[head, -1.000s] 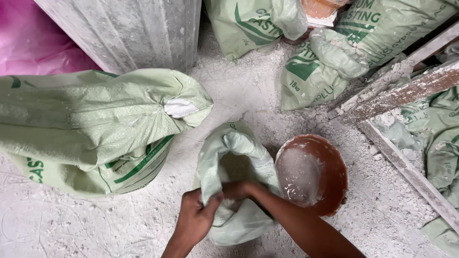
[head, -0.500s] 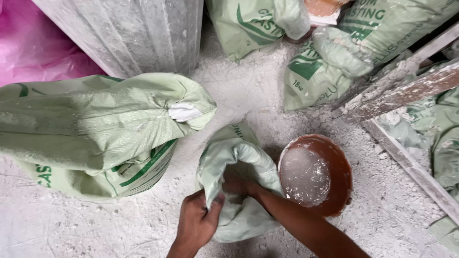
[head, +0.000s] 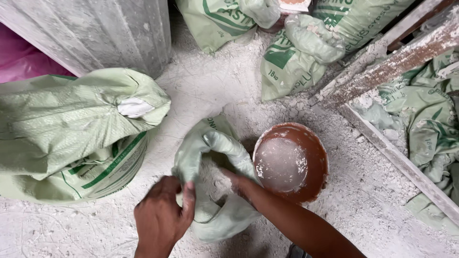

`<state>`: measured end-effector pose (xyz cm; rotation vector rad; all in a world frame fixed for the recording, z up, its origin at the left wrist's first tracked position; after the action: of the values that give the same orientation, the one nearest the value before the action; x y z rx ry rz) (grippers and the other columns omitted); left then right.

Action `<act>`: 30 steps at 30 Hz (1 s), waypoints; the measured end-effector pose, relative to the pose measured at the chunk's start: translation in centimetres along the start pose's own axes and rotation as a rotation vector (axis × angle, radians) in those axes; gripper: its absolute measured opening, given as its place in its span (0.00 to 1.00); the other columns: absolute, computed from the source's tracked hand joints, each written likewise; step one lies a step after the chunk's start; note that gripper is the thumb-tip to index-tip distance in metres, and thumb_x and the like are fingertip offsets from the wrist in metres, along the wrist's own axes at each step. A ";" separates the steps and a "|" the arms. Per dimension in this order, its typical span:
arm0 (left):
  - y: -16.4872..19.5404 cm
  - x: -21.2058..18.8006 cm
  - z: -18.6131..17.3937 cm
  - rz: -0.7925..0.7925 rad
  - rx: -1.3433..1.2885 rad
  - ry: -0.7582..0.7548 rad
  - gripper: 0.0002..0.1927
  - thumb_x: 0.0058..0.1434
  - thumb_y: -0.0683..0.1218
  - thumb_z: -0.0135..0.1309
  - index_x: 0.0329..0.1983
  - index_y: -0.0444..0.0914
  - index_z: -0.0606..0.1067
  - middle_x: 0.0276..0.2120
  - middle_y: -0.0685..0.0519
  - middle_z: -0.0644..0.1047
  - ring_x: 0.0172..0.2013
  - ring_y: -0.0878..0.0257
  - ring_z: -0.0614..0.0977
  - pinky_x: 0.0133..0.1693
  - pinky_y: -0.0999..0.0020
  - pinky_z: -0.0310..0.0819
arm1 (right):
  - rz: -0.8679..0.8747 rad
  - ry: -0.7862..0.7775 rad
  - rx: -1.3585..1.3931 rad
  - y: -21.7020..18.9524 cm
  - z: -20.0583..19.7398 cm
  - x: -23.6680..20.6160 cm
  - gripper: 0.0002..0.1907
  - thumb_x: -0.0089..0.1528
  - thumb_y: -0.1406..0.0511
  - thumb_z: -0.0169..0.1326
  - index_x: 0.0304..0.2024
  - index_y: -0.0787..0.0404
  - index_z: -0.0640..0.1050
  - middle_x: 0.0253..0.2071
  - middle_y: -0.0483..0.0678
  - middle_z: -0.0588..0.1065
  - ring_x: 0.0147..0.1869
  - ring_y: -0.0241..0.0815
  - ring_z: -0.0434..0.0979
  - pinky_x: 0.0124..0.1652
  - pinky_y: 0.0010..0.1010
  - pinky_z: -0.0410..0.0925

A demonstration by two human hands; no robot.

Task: The person scoops gypsum casting plaster powder from a sack into a plastic basin, adds water and mixes it into a slurry by hand, then uses a small scoop to apply the plaster slurry into long green mold channels on the workbench, spreading it along the mold with their hand.

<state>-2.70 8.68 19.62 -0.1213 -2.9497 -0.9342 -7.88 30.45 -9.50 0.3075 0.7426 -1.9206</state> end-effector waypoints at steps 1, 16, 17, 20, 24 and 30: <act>0.7 -0.2 -0.2 -0.007 0.021 0.122 0.15 0.63 0.53 0.54 0.33 0.36 0.76 0.32 0.46 0.79 0.33 0.46 0.82 0.33 0.51 0.76 | -0.018 -0.015 0.054 -0.4 1.3 -0.9 0.30 0.72 0.50 0.41 0.68 0.63 0.68 0.65 0.51 0.71 0.66 0.44 0.71 0.61 0.34 0.65; 4.1 -1.6 2.4 0.176 -0.110 0.164 0.40 0.64 0.45 0.53 0.70 0.22 0.48 0.62 0.15 0.54 0.58 0.22 0.68 0.51 0.43 0.76 | -0.391 0.690 -0.117 -11.8 -5.9 -26.1 0.26 0.68 0.55 0.43 0.61 0.63 0.74 0.57 0.57 0.77 0.54 0.51 0.81 0.49 0.43 0.77; 4.1 -1.7 2.4 0.182 -0.122 0.162 0.40 0.64 0.45 0.53 0.70 0.22 0.46 0.61 0.15 0.55 0.57 0.21 0.69 0.49 0.43 0.77 | -0.362 0.737 -0.195 -11.8 -6.7 -26.2 0.26 0.68 0.54 0.43 0.61 0.64 0.73 0.57 0.59 0.77 0.55 0.53 0.81 0.50 0.44 0.77; 3.7 -1.8 2.5 0.121 -0.148 0.129 0.43 0.63 0.45 0.53 0.70 0.22 0.43 0.60 0.15 0.55 0.51 0.21 0.73 0.44 0.44 0.80 | -0.258 0.861 -0.428 -12.2 -7.1 -26.5 0.28 0.68 0.53 0.44 0.62 0.66 0.73 0.57 0.64 0.77 0.56 0.57 0.81 0.52 0.46 0.76; 2.8 -2.1 2.7 0.013 -0.173 0.088 0.46 0.62 0.46 0.54 0.70 0.23 0.38 0.54 0.15 0.62 0.38 0.25 0.80 0.34 0.44 0.82 | -0.060 0.964 -0.771 -14.6 -2.5 -28.0 0.31 0.68 0.50 0.42 0.66 0.62 0.70 0.59 0.62 0.74 0.58 0.55 0.78 0.55 0.44 0.72; 1.2 -2.5 3.3 -0.088 -0.336 -0.105 0.43 0.68 0.46 0.49 0.75 0.34 0.36 0.35 0.28 0.79 0.32 0.35 0.85 0.34 0.45 0.80 | -0.022 1.111 -1.607 -15.2 9.1 -23.2 0.22 0.67 0.55 0.45 0.58 0.60 0.72 0.45 0.56 0.78 0.45 0.47 0.81 0.46 0.41 0.74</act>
<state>-0.18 11.39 17.47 -0.0524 -2.8807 -1.4740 -9.76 46.27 14.98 0.2745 2.6431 -0.4987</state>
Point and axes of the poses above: each hand's wrist, its own x-axis towards the middle knuckle, its own z-axis out of the palm, y = z × x, the point moved 1 cm from there along x, towards the middle knuckle
